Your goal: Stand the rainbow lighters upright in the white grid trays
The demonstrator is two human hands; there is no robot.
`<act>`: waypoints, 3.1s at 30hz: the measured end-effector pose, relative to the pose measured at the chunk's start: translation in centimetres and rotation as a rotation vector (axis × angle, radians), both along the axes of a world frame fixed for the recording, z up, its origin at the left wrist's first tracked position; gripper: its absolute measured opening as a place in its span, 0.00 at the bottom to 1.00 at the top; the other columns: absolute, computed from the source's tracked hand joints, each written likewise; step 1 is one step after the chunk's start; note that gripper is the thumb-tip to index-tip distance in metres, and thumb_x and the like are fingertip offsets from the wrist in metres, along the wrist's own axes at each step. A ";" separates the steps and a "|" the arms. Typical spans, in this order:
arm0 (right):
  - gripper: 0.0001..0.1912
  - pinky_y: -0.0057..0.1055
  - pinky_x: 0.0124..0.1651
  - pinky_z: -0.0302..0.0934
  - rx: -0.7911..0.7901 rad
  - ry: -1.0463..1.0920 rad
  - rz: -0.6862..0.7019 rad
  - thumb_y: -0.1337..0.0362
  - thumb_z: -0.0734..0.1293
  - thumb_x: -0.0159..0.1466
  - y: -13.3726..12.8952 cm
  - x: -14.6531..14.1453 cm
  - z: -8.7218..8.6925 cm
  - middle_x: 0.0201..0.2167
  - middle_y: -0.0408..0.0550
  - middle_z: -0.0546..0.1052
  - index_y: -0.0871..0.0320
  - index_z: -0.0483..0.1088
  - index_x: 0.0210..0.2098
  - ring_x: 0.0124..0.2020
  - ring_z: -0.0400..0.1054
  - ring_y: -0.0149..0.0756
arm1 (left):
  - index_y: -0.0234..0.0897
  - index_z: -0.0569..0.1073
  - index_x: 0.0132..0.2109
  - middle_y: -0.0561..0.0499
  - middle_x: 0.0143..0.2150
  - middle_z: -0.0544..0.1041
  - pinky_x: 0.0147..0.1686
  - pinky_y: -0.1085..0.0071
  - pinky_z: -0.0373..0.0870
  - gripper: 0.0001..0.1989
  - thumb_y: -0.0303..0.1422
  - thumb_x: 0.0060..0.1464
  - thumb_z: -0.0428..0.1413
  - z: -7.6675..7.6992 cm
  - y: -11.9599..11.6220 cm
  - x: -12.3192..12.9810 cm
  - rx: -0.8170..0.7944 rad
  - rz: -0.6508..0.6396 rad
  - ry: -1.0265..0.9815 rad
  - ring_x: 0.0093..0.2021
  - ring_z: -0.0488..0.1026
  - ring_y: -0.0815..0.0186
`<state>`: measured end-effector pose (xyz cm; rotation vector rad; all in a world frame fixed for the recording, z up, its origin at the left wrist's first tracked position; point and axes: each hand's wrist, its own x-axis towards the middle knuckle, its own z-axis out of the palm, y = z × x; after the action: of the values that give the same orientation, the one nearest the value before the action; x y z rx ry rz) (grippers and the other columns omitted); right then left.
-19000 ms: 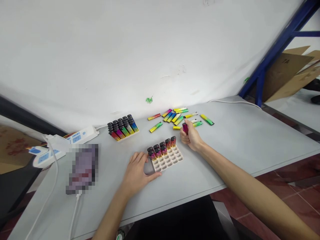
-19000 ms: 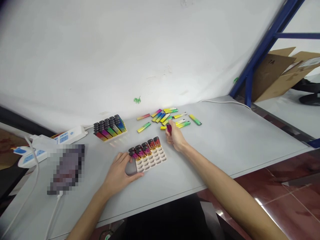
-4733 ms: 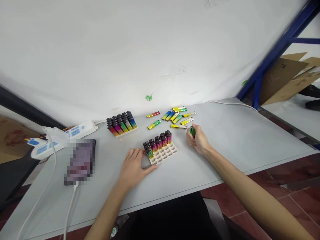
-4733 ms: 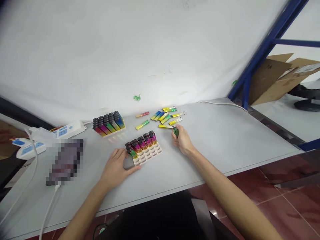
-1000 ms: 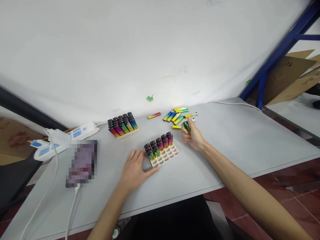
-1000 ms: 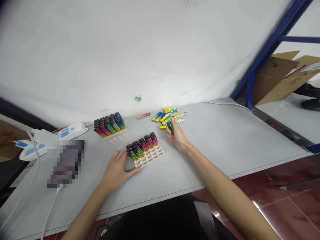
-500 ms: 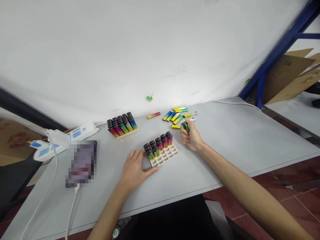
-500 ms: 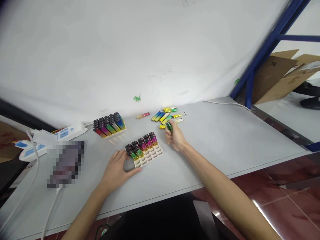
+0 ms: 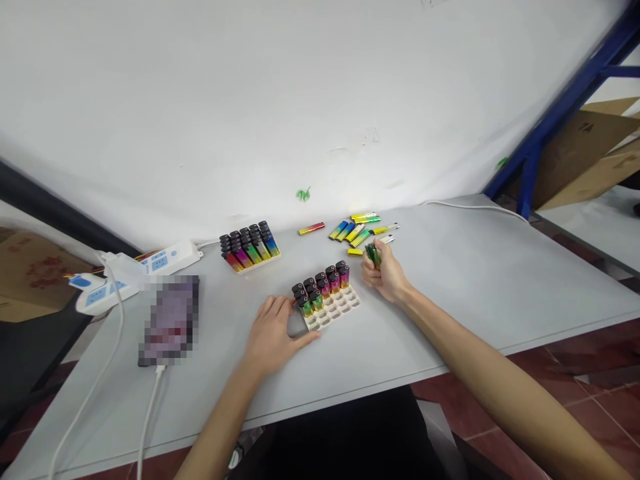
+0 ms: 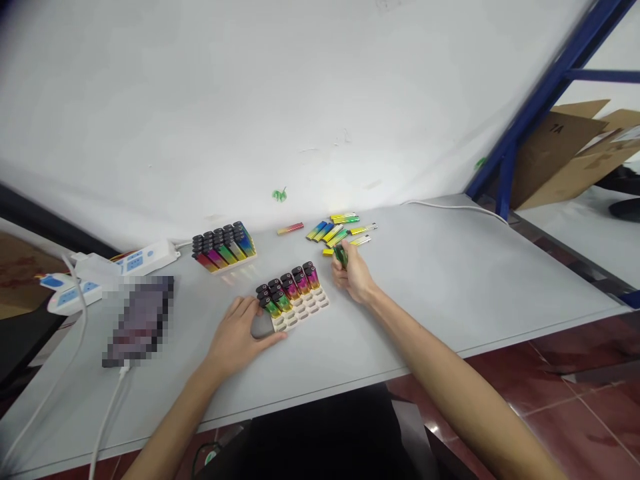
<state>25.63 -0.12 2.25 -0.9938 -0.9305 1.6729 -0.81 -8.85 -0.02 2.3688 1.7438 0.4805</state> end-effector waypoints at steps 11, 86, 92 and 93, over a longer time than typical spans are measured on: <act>0.17 0.30 0.31 0.55 0.521 -0.611 -0.160 0.48 0.69 0.62 -1.4 1.6 1.4 0.25 0.41 0.67 0.56 0.68 0.32 0.26 0.58 0.31 | 0.38 0.70 0.47 0.46 0.42 0.72 0.44 0.57 0.67 0.31 0.60 0.50 0.58 -0.1 0.0 -0.1 0.028 -0.015 -0.016 0.47 0.68 0.51; 0.19 0.41 0.47 0.59 0.727 -1.725 -0.108 0.68 0.56 0.70 3.2 1.4 3.0 0.45 0.60 0.77 0.59 0.75 0.50 0.46 0.68 0.50 | 0.39 0.70 0.46 0.47 0.41 0.72 0.43 0.57 0.68 0.31 0.61 0.50 0.58 -0.2 0.1 -0.1 0.026 -0.036 -0.039 0.46 0.68 0.52; 0.20 0.41 0.48 0.57 0.585 -1.801 0.037 0.66 0.54 0.70 5.7 2.6 1.2 0.44 0.59 0.77 0.56 0.75 0.50 0.45 0.69 0.49 | 0.39 0.70 0.45 0.46 0.42 0.72 0.43 0.56 0.68 0.30 0.61 0.50 0.58 -0.1 0.1 -0.1 0.022 -0.028 -0.037 0.46 0.68 0.51; 0.20 0.42 0.49 0.56 0.574 -1.799 0.005 0.64 0.54 0.70 5.6 2.4 1.1 0.44 0.58 0.78 0.56 0.76 0.48 0.46 0.69 0.50 | 0.38 0.70 0.45 0.46 0.42 0.72 0.44 0.56 0.68 0.30 0.61 0.50 0.58 -0.1 0.1 -0.1 0.016 -0.026 -0.035 0.47 0.67 0.51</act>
<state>28.04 5.50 3.39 -1.9366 -2.2607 -0.0143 -0.94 -8.74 -0.14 2.3762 1.6979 0.5312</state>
